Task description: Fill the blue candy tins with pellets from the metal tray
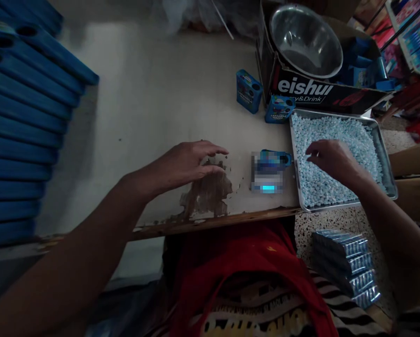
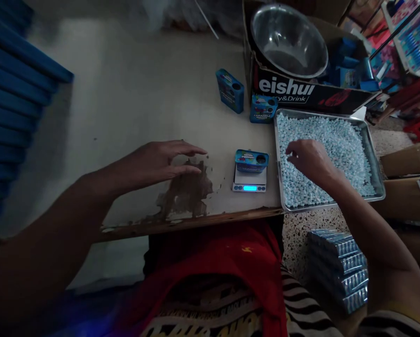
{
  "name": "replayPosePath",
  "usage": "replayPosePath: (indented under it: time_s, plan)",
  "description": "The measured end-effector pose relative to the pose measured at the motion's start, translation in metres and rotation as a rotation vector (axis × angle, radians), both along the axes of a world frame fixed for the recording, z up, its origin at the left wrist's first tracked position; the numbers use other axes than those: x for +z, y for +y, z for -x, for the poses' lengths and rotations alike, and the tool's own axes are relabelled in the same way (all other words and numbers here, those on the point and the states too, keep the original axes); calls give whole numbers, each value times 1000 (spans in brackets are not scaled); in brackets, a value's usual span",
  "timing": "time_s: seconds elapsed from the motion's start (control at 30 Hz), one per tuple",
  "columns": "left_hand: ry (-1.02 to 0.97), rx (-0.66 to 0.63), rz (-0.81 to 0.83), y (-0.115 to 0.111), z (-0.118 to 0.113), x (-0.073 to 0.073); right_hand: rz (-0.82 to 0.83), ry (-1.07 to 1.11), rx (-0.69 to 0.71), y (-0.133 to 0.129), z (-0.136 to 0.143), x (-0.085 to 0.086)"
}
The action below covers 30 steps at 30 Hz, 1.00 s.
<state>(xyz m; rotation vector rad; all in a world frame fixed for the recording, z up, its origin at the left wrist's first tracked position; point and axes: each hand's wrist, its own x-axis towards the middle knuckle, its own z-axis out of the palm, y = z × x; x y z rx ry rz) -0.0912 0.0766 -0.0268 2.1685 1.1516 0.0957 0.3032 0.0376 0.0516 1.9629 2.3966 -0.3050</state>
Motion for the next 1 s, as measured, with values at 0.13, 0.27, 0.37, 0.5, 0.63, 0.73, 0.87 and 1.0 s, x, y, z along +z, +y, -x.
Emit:
replayPosePath:
  time_s: [0.13,0.27,0.37,0.5,0.63,0.73,0.87,1.0]
  plan:
    - [18,-34,-4,3,-13,1,117,-67,-21,-21,-28,-44]
    - [28,-43,-4,3,-24,8,57,-80,-41,-38,-36,-64]
    - [65,-17,-31,2,-23,13,18,-6,-97,-42,-48,-63]
    - [106,12,-37,0,-16,14,-108,185,-146,-39,-60,-52]
    - [100,-4,-27,-1,-20,13,-155,315,-120,-29,-43,-31]
    - [82,-24,-32,1,-29,14,-127,341,-65,-21,-15,-12]
    - [72,-25,-36,5,-34,14,-158,287,69,-14,18,5]
    - [80,-24,-34,8,-30,7,-120,279,141,-11,41,11]
